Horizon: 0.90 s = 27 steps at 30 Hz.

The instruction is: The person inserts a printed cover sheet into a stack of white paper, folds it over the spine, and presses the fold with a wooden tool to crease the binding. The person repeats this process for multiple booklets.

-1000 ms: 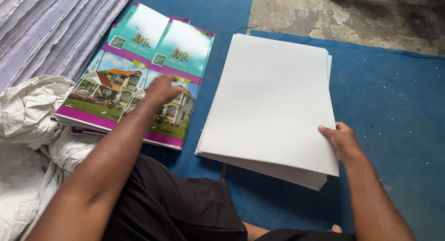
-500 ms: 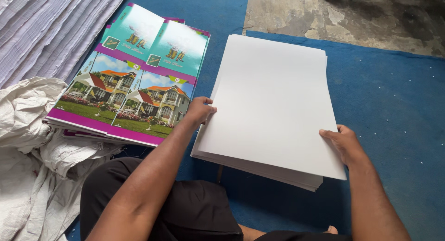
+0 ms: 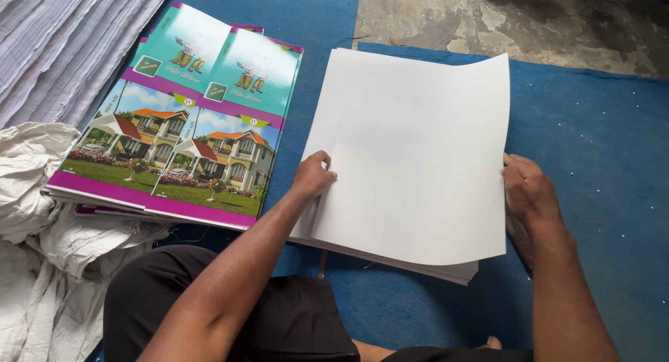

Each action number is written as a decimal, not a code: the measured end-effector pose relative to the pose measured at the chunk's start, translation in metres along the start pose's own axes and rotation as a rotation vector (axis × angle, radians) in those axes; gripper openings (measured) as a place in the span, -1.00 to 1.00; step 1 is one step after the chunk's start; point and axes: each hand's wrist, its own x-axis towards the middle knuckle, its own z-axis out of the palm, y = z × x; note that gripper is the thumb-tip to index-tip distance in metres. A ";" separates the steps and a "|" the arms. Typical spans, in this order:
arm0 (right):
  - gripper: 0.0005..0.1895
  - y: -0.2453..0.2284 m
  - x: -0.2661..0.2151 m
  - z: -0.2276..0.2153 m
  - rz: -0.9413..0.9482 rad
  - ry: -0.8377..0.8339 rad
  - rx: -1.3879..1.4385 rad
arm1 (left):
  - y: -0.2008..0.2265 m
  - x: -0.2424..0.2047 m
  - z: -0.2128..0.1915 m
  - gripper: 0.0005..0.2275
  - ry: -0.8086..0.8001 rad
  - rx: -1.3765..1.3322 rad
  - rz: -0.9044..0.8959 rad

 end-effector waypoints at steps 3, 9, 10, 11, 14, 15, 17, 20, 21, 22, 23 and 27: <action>-0.43 -0.005 0.002 0.005 -0.124 -0.001 -0.078 | 0.013 -0.006 -0.001 -0.70 -0.030 0.042 -0.008; -0.41 -0.026 -0.004 0.026 -0.160 0.020 -0.035 | 0.041 -0.028 -0.009 -0.70 -0.011 0.193 0.069; -0.40 -0.029 -0.005 0.031 -0.181 0.012 -0.048 | 0.046 -0.030 -0.010 -0.73 -0.032 0.247 0.058; -0.38 -0.030 -0.006 0.036 -0.216 0.001 -0.056 | 0.050 -0.032 -0.010 -0.75 -0.054 0.300 0.047; -0.34 -0.034 -0.005 0.054 -0.315 -0.018 -0.111 | 0.057 -0.035 -0.010 -0.73 -0.082 0.413 0.031; -0.33 -0.035 -0.003 0.061 -0.338 -0.014 -0.152 | 0.057 -0.034 -0.008 -0.72 -0.058 0.415 0.067; -0.32 -0.036 0.000 0.071 -0.366 -0.021 -0.216 | 0.053 -0.032 -0.004 -0.72 -0.013 0.418 0.138; -0.31 -0.042 0.004 0.087 -0.407 -0.043 -0.276 | 0.046 -0.023 0.006 -0.66 0.039 0.360 0.297; -0.31 -0.045 0.005 0.092 -0.435 -0.049 -0.290 | 0.045 -0.021 0.009 -0.63 0.036 0.323 0.297; -0.30 -0.047 0.004 0.098 -0.461 -0.056 -0.306 | 0.043 -0.019 0.013 -0.59 0.032 0.286 0.295; -0.31 -0.050 0.003 0.103 -0.483 -0.056 -0.323 | 0.042 -0.018 0.016 -0.55 0.029 0.248 0.294; -0.32 -0.065 0.001 0.128 -0.540 -0.043 -0.386 | 0.043 -0.003 0.007 -0.67 -0.103 0.071 0.113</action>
